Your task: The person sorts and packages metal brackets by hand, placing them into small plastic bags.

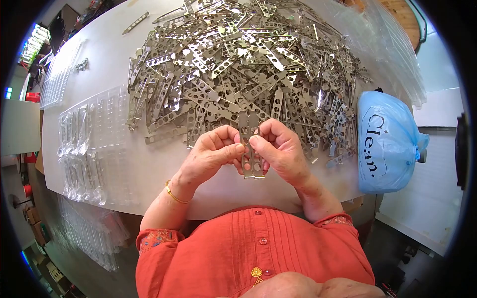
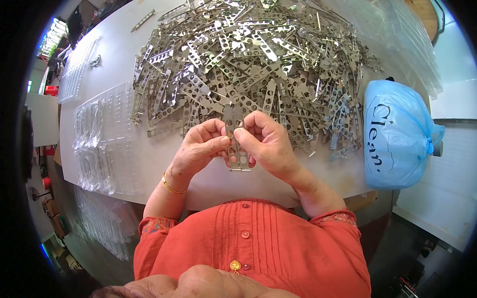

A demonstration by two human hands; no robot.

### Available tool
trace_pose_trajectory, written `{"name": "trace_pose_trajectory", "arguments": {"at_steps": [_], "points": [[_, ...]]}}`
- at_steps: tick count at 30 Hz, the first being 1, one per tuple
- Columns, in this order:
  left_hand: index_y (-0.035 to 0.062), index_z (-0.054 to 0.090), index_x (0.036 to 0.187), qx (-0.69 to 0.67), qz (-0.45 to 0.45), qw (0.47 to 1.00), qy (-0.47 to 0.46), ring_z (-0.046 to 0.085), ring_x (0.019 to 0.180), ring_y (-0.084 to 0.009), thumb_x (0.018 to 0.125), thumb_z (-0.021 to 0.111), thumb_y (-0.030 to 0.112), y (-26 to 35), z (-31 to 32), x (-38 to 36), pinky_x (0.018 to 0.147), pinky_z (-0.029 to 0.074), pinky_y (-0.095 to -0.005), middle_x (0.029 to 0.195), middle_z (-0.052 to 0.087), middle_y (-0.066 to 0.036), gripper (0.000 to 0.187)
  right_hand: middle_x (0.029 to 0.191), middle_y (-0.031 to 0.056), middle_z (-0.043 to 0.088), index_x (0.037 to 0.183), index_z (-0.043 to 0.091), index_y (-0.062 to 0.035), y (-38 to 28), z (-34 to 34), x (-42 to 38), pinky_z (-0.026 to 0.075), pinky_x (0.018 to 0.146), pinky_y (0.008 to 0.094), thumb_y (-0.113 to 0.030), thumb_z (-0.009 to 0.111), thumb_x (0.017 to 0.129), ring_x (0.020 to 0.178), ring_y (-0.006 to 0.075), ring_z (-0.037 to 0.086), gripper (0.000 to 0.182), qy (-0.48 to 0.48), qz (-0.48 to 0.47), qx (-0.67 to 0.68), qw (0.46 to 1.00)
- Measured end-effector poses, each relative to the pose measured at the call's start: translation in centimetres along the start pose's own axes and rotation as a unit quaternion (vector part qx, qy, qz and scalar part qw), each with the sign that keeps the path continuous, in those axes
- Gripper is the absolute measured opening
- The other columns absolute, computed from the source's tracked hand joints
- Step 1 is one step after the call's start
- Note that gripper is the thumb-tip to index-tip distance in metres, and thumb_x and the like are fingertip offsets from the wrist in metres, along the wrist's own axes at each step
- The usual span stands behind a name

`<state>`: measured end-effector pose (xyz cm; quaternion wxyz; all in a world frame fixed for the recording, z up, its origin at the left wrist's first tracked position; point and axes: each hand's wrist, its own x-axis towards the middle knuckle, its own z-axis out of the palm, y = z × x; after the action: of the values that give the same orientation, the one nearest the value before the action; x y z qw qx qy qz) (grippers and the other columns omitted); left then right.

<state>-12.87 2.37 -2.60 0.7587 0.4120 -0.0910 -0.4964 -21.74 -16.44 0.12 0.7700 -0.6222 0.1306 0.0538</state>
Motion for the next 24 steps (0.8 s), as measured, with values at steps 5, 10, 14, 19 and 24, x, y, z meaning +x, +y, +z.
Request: {"name": "trace_pose_trajectory", "arguments": {"at_steps": [5,10,14,19,24], "points": [[-0.0003,0.056,0.106,0.008,-0.002,1.0,-0.008,0.071,0.08,-0.0188,0.098,0.065,0.011,0.14,-0.04,-0.04,0.068,0.06,-0.0309,0.093,0.069,-0.011,0.017,0.077,0.0002,0.063,0.096,0.057,-0.005,-0.1,0.11,-0.03,0.046,0.045,0.0182,-0.013,0.063,0.097,0.058,0.0017,0.056,0.01,0.008,0.006,0.002,1.0],[-0.0003,0.055,0.106,0.009,-0.006,1.0,-0.005,0.071,0.079,-0.0189,0.098,0.065,0.011,0.11,-0.04,-0.01,0.067,0.061,-0.031,0.092,0.069,-0.012,0.017,0.077,-0.0004,0.063,0.098,0.057,-0.0063,0.33,-0.03,0.05,0.047,0.046,0.0173,-0.012,0.062,0.098,0.057,0.0018,0.056,0.008,0.002,0.003,0.011,1.0],[0.0007,0.054,0.104,0.007,-0.003,1.0,0.002,0.072,0.076,-0.0206,0.097,0.064,0.007,0.13,0.12,-0.07,0.064,0.062,-0.0312,0.092,0.069,-0.012,0.013,0.075,-0.0004,0.062,0.094,0.055,-0.0065,-0.41,0.24,-0.06,0.046,0.044,0.0188,-0.013,0.062,0.097,0.057,0.0024,0.057,0.01,0.004,0.01,0.007,1.0],[0.0009,0.054,0.104,0.001,-0.001,1.0,-0.002,0.071,0.076,-0.0206,0.097,0.064,0.007,-0.15,-0.16,0.03,0.064,0.061,-0.0311,0.092,0.069,-0.012,0.013,0.074,-0.0005,0.062,0.093,0.054,-0.0068,-0.35,0.18,-0.09,0.045,0.044,0.019,-0.013,0.062,0.097,0.055,0.0027,0.056,0.011,0.005,0.01,0.005,1.0],[0.0012,0.054,0.104,0.008,-0.001,1.0,0.008,0.071,0.075,-0.0205,0.097,0.064,0.008,0.02,0.16,-0.03,0.063,0.061,-0.031,0.092,0.069,-0.013,0.013,0.074,-0.0004,0.062,0.093,0.055,-0.0065,0.03,0.24,-0.01,0.045,0.044,0.0189,-0.012,0.063,0.097,0.054,0.0029,0.055,0.011,0.01,0.007,0.006,1.0]]}}
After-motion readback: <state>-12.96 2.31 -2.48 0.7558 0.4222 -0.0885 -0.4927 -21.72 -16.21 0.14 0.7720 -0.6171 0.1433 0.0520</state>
